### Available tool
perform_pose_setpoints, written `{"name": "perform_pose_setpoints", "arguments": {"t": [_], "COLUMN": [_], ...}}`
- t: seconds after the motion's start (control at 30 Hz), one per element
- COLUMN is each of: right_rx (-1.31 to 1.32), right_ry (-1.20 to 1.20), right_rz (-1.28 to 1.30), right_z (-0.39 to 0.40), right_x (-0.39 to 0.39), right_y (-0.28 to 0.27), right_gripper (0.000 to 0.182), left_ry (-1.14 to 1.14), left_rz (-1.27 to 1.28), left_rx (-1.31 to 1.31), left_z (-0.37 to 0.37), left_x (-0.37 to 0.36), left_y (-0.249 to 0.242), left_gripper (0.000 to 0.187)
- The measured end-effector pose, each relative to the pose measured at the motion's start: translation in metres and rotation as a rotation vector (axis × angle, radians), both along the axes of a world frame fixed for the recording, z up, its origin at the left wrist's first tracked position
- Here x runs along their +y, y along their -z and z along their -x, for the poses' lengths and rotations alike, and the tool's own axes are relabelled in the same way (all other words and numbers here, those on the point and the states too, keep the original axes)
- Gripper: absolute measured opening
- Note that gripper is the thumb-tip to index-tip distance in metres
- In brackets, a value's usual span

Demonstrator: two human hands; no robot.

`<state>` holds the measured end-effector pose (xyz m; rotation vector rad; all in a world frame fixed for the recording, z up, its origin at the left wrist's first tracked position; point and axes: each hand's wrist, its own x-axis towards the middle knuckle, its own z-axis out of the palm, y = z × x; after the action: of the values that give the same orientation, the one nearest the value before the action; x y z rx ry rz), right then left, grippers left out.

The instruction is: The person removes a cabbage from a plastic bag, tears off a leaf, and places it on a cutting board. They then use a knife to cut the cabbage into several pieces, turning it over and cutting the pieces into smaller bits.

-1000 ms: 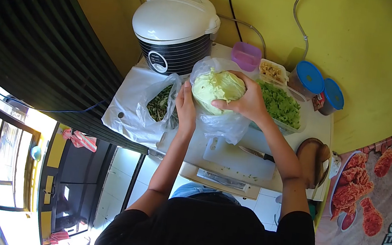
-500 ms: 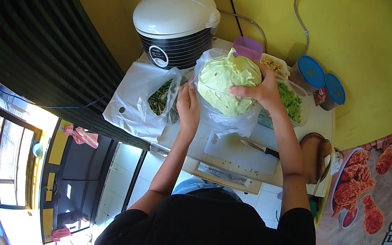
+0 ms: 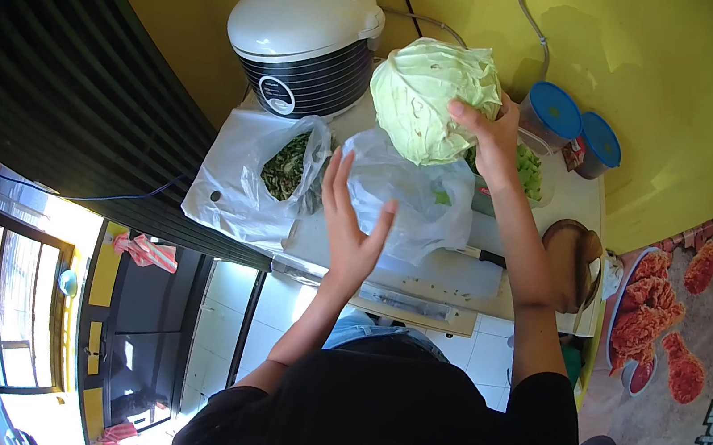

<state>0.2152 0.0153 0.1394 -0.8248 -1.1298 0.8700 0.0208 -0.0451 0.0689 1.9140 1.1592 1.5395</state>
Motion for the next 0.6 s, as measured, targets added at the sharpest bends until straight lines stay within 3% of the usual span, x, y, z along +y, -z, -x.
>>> {"name": "perform_pose_setpoints", "arguments": {"t": [0.1, 0.17, 0.37, 0.53, 0.6], "right_rx": [0.056, 0.044, 0.010, -0.119, -0.119], "right_ry": [0.049, 0.067, 0.124, 0.197, 0.209], "right_rz": [-0.078, -0.085, -0.124, -0.089, -0.068], "right_z": [0.004, 0.000, -0.020, -0.038, -0.047], "right_x": [0.000, -0.007, -0.042, -0.076, -0.086], "right_y": [0.005, 0.001, -0.004, 0.016, 0.030], "right_gripper": [0.053, 0.053, 0.053, 0.062, 0.063], "left_ry": [0.029, -0.004, 0.138, 0.090, -0.086], "left_rz": [-0.145, -0.111, -0.021, -0.083, -0.194], "left_rx": [0.077, 0.464, 0.622, 0.670, 0.689], "left_z": [-0.024, -0.034, 0.007, 0.002, -0.006], "left_x": [-0.013, -0.016, 0.037, 0.073, 0.082], "left_y": [0.009, 0.029, 0.087, 0.078, 0.055], "left_gripper": [0.071, 0.070, 0.083, 0.095, 0.101]}}
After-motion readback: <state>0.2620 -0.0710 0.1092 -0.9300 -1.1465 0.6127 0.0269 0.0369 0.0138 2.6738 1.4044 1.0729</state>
